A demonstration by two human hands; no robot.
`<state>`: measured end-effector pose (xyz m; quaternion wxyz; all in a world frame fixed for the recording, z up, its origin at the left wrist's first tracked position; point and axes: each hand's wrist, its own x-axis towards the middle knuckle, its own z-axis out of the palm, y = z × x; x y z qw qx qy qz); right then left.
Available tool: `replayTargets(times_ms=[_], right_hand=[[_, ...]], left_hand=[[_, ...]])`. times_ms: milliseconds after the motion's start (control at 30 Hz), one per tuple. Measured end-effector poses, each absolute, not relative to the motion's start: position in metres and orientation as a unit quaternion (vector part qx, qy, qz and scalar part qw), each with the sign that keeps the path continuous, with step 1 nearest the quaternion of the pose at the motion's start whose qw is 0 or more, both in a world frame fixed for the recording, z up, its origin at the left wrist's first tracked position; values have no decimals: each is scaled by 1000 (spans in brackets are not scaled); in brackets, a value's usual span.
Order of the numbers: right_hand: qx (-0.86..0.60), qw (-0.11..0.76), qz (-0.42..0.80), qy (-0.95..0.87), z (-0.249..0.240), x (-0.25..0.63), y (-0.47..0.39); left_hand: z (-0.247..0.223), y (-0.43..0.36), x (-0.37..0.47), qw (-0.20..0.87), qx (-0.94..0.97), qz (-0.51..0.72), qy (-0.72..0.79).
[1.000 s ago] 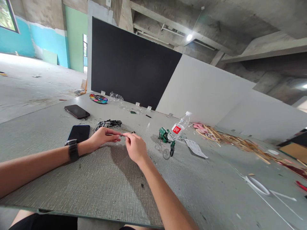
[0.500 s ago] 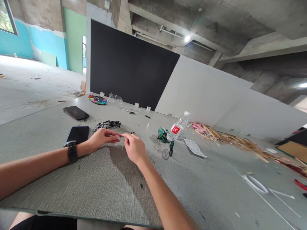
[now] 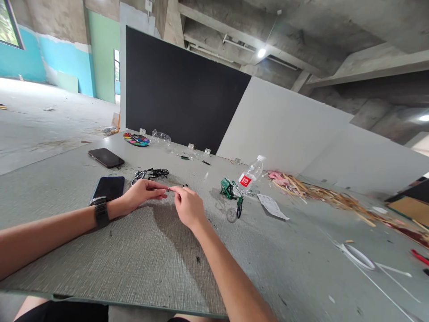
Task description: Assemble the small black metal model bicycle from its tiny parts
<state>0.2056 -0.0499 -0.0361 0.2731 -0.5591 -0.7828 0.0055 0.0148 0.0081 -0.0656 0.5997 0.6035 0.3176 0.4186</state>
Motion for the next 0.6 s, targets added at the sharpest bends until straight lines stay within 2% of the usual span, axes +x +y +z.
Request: replayTargets(times_ms=[600], right_hand=[[-574, 269, 24, -773, -35, 205, -52]], left_hand=[[-68, 8, 15, 586, 614, 409, 334]])
